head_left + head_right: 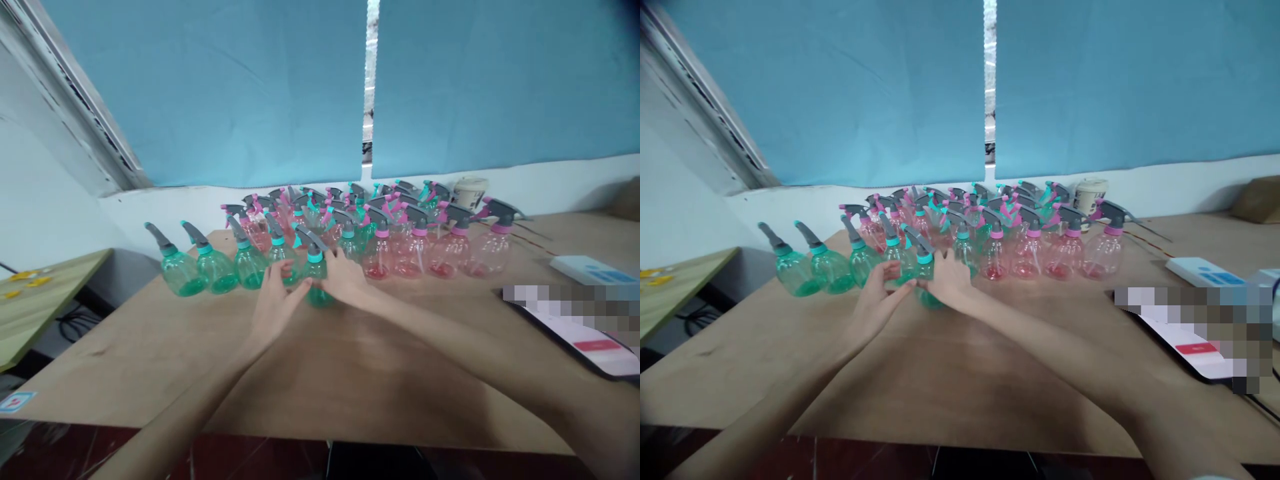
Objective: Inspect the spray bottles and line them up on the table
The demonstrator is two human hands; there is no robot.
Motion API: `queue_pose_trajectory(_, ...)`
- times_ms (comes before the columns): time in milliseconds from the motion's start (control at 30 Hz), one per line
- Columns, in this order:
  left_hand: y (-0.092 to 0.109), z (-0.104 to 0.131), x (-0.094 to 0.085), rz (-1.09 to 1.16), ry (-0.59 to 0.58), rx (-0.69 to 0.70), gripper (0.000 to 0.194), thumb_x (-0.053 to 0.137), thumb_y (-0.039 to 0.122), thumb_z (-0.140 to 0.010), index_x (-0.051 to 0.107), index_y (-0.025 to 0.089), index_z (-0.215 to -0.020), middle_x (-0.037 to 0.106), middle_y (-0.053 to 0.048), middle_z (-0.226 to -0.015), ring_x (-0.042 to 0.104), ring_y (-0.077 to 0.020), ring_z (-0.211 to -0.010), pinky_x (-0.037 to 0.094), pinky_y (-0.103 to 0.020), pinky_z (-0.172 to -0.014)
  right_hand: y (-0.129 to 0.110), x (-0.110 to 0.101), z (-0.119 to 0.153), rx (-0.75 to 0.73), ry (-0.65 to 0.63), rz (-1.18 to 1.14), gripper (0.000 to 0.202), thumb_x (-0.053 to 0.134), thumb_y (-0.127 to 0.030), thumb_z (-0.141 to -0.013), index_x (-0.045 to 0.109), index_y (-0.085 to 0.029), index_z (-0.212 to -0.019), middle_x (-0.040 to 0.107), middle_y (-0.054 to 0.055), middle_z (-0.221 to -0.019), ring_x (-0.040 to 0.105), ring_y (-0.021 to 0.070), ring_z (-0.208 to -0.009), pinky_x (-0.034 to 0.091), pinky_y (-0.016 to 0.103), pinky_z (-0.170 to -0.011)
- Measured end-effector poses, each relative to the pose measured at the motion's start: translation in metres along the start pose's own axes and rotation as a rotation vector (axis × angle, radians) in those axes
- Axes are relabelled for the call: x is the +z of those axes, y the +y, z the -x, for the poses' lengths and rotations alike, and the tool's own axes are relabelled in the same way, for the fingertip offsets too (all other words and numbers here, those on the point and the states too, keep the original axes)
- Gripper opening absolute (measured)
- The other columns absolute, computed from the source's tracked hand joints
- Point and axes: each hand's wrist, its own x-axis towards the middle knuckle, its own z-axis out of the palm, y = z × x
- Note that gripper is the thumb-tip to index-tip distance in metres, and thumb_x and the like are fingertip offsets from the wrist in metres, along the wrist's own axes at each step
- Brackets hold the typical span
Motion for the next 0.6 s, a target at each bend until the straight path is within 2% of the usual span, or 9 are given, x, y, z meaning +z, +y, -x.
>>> queue_pose_trajectory(100, 0.008, -0.007, 0.012, -0.009, 0.056, 0.019, 0.072, 0.066, 0.046, -0.075, 0.035, 0.019, -0.133, 0.042, -0.016, -0.133, 0.043, -0.0298, -0.126, 0.043, -0.044, -0.096, 0.003, -0.005, 0.022, -0.051, 0.084, 0.07, 0.057, 0.056, -0.059, -0.074, 0.051, -0.014, -0.108, 0.056, 0.018, -0.112, 0.058, 0.0346, -0.104, 0.05, 0.042, -0.072)
queue_pose_trajectory(200, 0.024, -0.011, 0.025, 0.021, 0.026, 0.069, 0.08, 0.07, 0.046, -0.072, 0.03, 0.019, -0.137, 0.04, -0.017, -0.138, 0.04, -0.0305, -0.129, 0.036, -0.047, -0.102, 0.008, -0.01, 0.04, -0.074, 0.094, 0.055, 0.054, 0.055, -0.06, -0.073, 0.051, -0.016, -0.104, 0.06, 0.015, -0.108, 0.058, 0.032, -0.103, 0.05, 0.04, -0.07)
queue_pose_trajectory(267, 0.034, -0.011, 0.033, 0.05, -0.008, 0.09, 0.075, 0.069, 0.044, -0.073, 0.034, 0.018, -0.134, 0.044, -0.016, -0.136, 0.043, -0.0305, -0.127, 0.036, -0.047, -0.102, 0.011, -0.012, 0.05, -0.09, 0.076, 0.026, 0.056, 0.056, -0.06, -0.072, 0.051, -0.015, -0.106, 0.061, 0.015, -0.106, 0.059, 0.0315, -0.1, 0.051, 0.04, -0.07)
queue_pose_trajectory(400, 0.049, -0.007, 0.043, 0.119, -0.085, 0.12, 0.048, 0.064, 0.04, -0.08, 0.046, 0.018, -0.12, 0.057, -0.012, -0.123, 0.055, -0.0275, -0.113, 0.042, -0.043, -0.096, 0.023, -0.015, 0.071, -0.159, 0.099, -0.023, 0.072, 0.059, -0.061, -0.072, 0.045, -0.009, -0.12, 0.061, 0.018, -0.11, 0.06, 0.034, -0.1, 0.051, 0.043, -0.073)
queue_pose_trajectory(533, 0.055, -0.002, 0.047, 0.178, -0.149, 0.12, 0.031, 0.057, 0.033, -0.083, 0.052, 0.019, -0.11, 0.065, -0.005, -0.1, 0.063, -0.0225, -0.093, 0.048, -0.037, -0.085, 0.041, -0.017, 0.091, -0.273, 0.097, -0.064, 0.074, 0.059, -0.067, -0.072, 0.048, -0.009, -0.117, 0.063, 0.018, -0.104, 0.061, 0.0339, -0.098, 0.051, 0.045, -0.08)
queue_pose_trajectory(600, 0.056, -0.001, 0.05, 0.235, -0.181, 0.126, 0.028, 0.055, 0.029, -0.082, 0.054, 0.02, -0.108, 0.066, -0.002, -0.093, 0.063, -0.0211, -0.088, 0.049, -0.035, -0.081, 0.052, -0.019, 0.1, -0.322, 0.075, -0.093, 0.078, 0.06, -0.068, -0.071, 0.047, -0.009, -0.121, 0.063, 0.018, -0.106, 0.061, 0.0333, -0.1, 0.049, 0.046, -0.084)
